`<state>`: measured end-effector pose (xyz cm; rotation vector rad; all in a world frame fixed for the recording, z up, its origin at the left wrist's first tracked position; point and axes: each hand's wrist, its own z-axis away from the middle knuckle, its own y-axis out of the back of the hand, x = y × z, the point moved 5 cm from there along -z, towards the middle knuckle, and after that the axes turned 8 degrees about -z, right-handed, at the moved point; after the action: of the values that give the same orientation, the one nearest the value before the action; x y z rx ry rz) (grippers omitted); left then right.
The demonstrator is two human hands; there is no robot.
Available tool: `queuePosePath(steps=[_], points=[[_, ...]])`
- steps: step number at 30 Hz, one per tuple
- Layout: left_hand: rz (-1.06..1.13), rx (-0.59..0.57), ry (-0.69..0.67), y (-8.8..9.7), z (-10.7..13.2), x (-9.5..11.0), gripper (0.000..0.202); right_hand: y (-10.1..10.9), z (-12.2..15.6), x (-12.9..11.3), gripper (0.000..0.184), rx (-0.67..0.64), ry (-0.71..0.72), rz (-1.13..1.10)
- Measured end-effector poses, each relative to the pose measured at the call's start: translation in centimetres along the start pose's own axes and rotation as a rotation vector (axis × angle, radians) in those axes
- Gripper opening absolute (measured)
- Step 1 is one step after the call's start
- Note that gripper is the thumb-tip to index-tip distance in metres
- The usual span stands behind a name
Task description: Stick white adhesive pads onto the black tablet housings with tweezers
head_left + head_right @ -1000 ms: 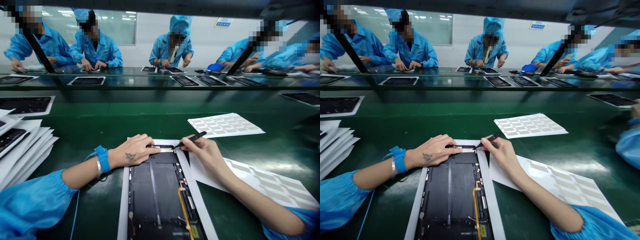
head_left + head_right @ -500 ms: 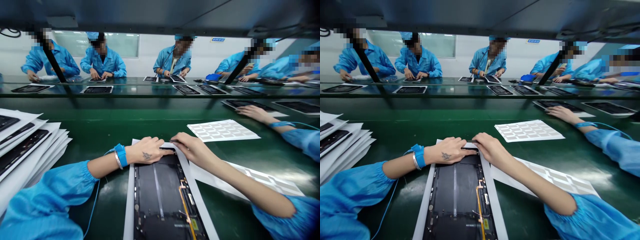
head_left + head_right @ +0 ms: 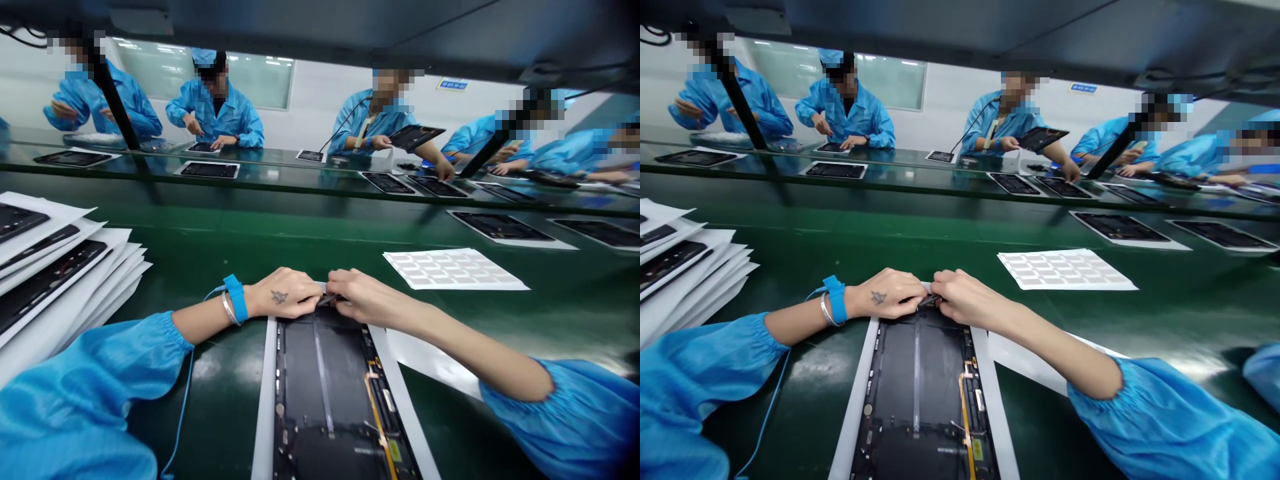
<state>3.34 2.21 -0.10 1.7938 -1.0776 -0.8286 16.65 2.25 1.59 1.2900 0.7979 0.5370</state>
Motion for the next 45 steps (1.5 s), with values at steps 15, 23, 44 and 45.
queuePosePath(steps=[15,23,44,45], points=[[-0.063,-0.018,-0.023,0.1,-0.1,0.3,0.021,0.6,2.6,2.3,0.014,-0.072,-0.108,-0.028],[-0.059,-0.008,-0.028,0.2,-0.1,0.4,0.022,-1.5,5.8,1.5,0.028,0.338,-0.008,-0.256],[-0.04,-0.003,-0.006,0.1,-0.1,0.3,0.025,-2.2,4.4,1.2,0.036,0.291,-0.032,-0.31],[-0.034,-0.009,-0.005,0.0,-0.1,0.3,0.025,-2.3,4.4,1.3,0.036,0.294,-0.032,-0.294]])
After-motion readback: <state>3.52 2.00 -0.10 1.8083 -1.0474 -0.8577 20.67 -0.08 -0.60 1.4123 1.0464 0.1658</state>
